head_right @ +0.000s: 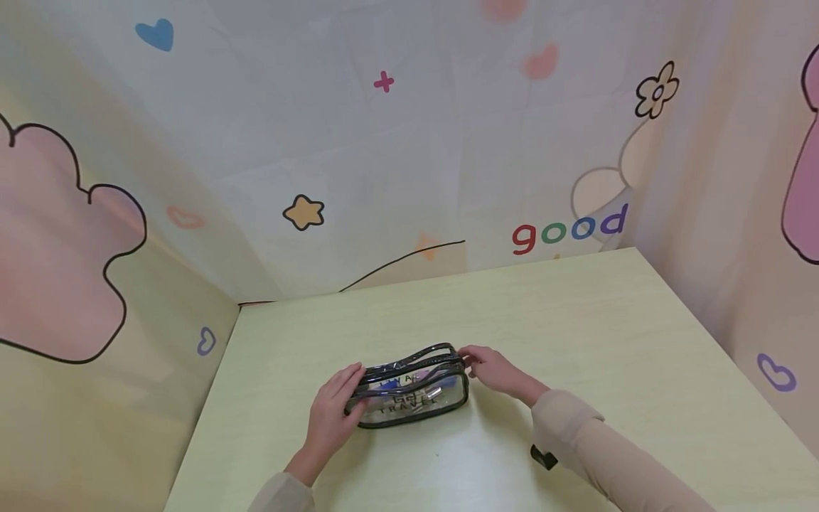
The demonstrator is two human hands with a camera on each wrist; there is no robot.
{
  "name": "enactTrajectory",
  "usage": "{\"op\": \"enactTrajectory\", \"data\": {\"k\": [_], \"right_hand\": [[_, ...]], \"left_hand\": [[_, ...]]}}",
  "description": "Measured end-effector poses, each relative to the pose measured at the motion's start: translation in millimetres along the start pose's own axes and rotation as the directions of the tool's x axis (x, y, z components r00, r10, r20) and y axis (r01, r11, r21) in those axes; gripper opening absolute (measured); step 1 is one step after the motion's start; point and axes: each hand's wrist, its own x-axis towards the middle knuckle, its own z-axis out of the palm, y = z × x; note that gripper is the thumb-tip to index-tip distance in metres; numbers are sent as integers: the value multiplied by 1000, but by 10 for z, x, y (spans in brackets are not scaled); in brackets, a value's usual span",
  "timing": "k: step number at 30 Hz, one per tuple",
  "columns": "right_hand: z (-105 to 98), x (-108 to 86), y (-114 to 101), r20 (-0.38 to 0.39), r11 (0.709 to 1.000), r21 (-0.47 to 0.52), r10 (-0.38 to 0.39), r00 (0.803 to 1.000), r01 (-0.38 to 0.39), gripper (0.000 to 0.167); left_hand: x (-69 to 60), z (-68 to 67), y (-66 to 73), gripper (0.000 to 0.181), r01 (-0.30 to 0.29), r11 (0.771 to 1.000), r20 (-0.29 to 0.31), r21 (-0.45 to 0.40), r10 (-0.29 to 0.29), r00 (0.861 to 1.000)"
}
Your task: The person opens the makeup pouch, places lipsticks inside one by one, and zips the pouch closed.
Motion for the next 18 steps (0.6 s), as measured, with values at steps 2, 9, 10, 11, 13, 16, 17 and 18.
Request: {"op": "enactTrajectory", "data": {"k": [2,9,10,11,13,16,17,18], "right_hand": [[-11,4,35,18,1000,6,15,1000,-15,40],[53,-29,-248,-24,976,-62,207,978,-208,36],[62,-29,-264,-26,972,-73,223,974,-225,35],[69,-29,-270,-24,969,-77,233,972,-234,34],[78,-26,-261,-21,964,-86,253,967,-254,32],[79,-17,-216,-21,960,-89,266,964,-267,28],[77,-12,-200,-22,960,-86,266,964,-267,27],[74,-10,-189,-24,960,-88,265,964,-266,26]], "left_hand": [[-5,7,-4,50,4,1000,0,-3,-4,1000],[-6,25,-8,51,0,1000,-19,-7,0,1000],[-6,25,-7,51,1,1000,-21,-7,-1,1000],[-5,26,-7,52,-2,1000,-24,-5,2,1000],[-4,22,-4,51,5,1000,-20,-3,-5,1000],[-5,18,-1,51,13,1000,-10,8,-12,1000],[-5,17,-1,50,15,1000,-6,12,-15,1000],[-6,14,0,50,21,1000,2,15,-21,1000]]}}
